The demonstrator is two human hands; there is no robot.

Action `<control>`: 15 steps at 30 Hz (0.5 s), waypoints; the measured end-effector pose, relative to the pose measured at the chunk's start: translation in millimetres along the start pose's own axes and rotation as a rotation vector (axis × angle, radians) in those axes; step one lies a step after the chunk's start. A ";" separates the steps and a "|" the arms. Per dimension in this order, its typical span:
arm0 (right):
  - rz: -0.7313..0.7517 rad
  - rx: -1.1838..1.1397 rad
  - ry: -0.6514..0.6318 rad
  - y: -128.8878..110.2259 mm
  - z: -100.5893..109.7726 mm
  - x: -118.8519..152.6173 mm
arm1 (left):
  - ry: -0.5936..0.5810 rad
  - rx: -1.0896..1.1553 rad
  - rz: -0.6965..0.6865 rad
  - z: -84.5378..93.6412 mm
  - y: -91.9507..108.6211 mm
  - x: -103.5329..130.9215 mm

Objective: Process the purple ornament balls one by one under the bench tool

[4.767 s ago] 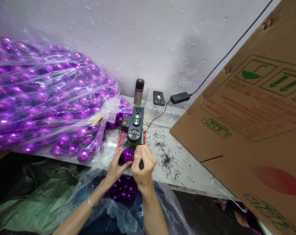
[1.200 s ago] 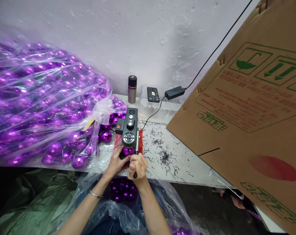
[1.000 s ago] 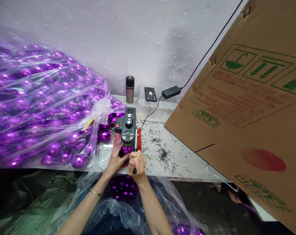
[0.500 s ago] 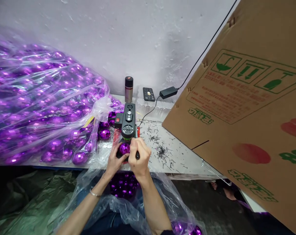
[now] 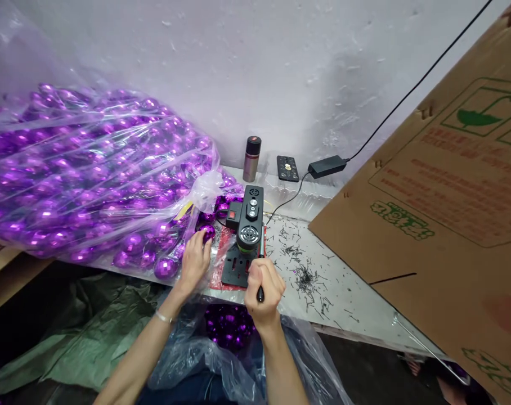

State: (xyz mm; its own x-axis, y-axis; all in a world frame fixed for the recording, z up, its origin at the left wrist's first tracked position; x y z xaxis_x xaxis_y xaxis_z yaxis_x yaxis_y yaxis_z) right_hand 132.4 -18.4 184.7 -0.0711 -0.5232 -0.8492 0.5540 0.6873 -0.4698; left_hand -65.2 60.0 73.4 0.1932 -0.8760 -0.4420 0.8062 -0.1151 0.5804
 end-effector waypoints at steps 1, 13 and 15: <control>0.004 0.004 -0.001 -0.1 -0.2 0.1 | -0.063 -0.083 0.059 -5.3 -3.6 -19.2; 0.016 0.000 -0.028 -2.0 1.5 -6.8 | -0.291 0.716 0.496 -29.1 -15.5 -33.4; -0.014 -0.011 -0.032 -2.9 2.5 -14.2 | -0.340 1.059 0.698 -29.0 -19.3 -12.4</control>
State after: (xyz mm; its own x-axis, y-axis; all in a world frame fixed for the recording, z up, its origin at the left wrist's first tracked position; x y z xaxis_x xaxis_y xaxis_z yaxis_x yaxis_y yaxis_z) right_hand 133.9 -14.3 198.7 -0.0519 -0.5484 -0.8346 0.5444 0.6851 -0.4840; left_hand -66.9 86.6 47.8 0.1127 -0.9560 0.2708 -0.2625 0.2342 0.9361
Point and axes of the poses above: each hand's wrist, its own x-axis away from the middle knuckle, its own z-axis out of the back of the hand, y = z × x, the point moved 6 cm from there along -x, towards the middle knuckle, and after that the axes turned 3 degrees about z, right-handed, at the moved point
